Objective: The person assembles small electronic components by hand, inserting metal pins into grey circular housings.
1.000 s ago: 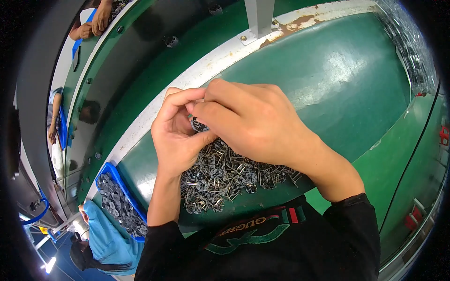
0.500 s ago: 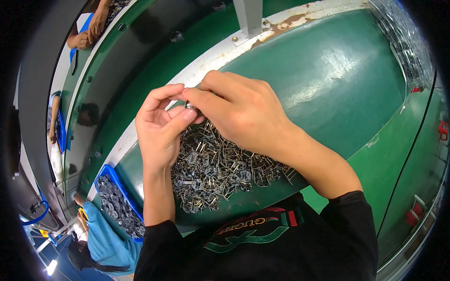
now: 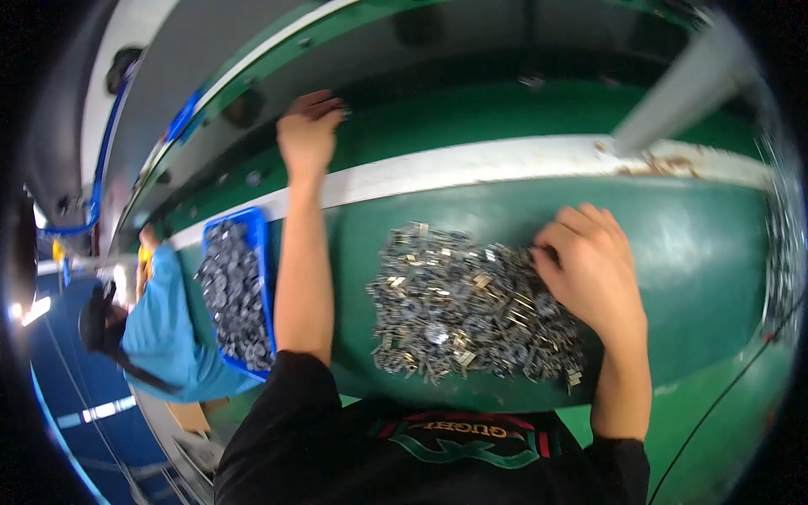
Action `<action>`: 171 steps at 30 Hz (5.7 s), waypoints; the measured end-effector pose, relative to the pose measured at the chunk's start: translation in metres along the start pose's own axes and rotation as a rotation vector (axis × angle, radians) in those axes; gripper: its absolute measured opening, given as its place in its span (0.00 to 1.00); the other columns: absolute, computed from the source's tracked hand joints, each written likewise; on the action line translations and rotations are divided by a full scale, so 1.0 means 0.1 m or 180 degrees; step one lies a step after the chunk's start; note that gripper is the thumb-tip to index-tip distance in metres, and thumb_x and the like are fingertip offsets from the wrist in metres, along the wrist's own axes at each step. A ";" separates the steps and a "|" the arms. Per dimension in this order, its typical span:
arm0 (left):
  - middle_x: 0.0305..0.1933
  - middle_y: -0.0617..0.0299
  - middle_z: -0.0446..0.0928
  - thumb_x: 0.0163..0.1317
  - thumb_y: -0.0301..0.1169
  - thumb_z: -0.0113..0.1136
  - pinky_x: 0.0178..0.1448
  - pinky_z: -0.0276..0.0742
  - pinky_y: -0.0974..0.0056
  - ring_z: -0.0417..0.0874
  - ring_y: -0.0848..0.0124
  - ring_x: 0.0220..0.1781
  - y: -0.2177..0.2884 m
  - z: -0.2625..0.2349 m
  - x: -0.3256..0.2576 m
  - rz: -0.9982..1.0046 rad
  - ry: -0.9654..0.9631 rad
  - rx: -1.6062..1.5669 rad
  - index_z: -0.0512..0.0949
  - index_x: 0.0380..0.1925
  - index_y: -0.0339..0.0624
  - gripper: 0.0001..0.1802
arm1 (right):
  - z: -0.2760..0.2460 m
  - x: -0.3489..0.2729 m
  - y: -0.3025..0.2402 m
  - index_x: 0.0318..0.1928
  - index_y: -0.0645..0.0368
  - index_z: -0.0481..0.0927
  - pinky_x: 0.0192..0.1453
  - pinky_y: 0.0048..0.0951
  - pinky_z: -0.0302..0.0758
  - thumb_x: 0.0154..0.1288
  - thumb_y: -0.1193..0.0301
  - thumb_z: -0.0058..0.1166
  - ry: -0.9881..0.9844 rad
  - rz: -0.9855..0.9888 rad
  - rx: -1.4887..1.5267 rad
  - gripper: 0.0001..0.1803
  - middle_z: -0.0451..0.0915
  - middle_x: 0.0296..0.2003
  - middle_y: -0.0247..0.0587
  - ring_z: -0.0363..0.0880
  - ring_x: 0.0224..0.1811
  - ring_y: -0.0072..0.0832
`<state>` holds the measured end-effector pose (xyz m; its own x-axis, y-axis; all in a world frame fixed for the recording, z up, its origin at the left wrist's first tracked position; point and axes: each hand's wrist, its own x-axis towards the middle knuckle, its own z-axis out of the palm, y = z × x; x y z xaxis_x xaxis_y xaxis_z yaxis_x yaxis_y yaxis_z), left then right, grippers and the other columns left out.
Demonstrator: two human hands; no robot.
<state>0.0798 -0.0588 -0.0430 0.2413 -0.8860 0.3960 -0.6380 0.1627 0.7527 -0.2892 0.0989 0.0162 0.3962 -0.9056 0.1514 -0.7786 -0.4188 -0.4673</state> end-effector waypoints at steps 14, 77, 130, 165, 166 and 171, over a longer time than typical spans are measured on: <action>0.52 0.46 0.83 0.62 0.36 0.59 0.59 0.78 0.48 0.83 0.47 0.55 -0.67 -1.14 -0.05 -0.1141 -0.0363 0.3084 0.82 0.51 0.47 0.18 | 0.07 0.08 0.00 0.30 0.61 0.81 0.41 0.39 0.69 0.52 0.78 0.65 0.0424 0.0107 0.0166 0.05 0.77 0.28 0.40 0.74 0.33 0.40; 0.49 0.51 0.81 0.64 0.13 0.57 0.57 0.87 0.57 0.86 0.64 0.50 1.70 0.56 -1.29 -0.2098 -0.2667 -0.4041 0.75 0.46 0.30 0.11 | 0.06 0.03 -0.03 0.41 0.60 0.86 0.29 0.30 0.76 0.58 0.81 0.63 0.1761 -0.0230 0.1008 0.10 0.79 0.34 0.36 0.80 0.27 0.31; 0.51 0.54 0.82 0.48 0.11 0.70 0.46 0.80 0.72 0.84 0.74 0.47 1.94 0.34 -1.23 -0.0084 -0.2918 -0.1710 0.77 0.56 0.31 0.31 | -0.02 0.00 -0.05 0.40 0.61 0.85 0.33 0.31 0.76 0.47 0.83 0.66 0.1691 -0.0742 0.0909 0.16 0.80 0.34 0.38 0.79 0.32 0.33; 0.61 0.36 0.76 0.64 0.43 0.49 0.66 0.71 0.45 0.76 0.39 0.64 -0.95 -1.40 0.49 -0.1618 -0.0349 0.3845 0.73 0.59 0.36 0.28 | 0.04 -0.02 -0.18 0.38 0.63 0.77 0.47 0.36 0.76 0.57 0.82 0.61 0.0161 0.0178 0.1498 0.09 0.82 0.39 0.45 0.80 0.40 0.40; 0.62 0.37 0.75 0.65 0.41 0.50 0.68 0.71 0.45 0.74 0.38 0.66 -1.00 -1.44 0.51 -0.1938 -0.0290 0.3689 0.73 0.61 0.38 0.27 | 0.03 -0.04 -0.15 0.38 0.64 0.76 0.45 0.34 0.78 0.56 0.83 0.60 0.0064 0.0329 0.1817 0.09 0.83 0.39 0.46 0.82 0.39 0.38; 0.52 0.38 0.82 0.63 0.39 0.62 0.63 0.78 0.52 0.83 0.47 0.57 -1.55 -1.95 0.38 -0.1759 -0.0317 0.3671 0.83 0.47 0.40 0.17 | 0.03 0.01 -0.20 0.43 0.64 0.78 0.43 0.27 0.77 0.53 0.88 0.58 0.0218 0.0245 0.2268 0.16 0.81 0.37 0.43 0.81 0.38 0.29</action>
<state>0.3305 -0.0330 -0.0413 0.6519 -0.7517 0.0998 -0.7443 -0.6595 -0.1053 -0.2719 0.1064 0.0230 0.3033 -0.9428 0.1385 -0.2870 -0.2290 -0.9302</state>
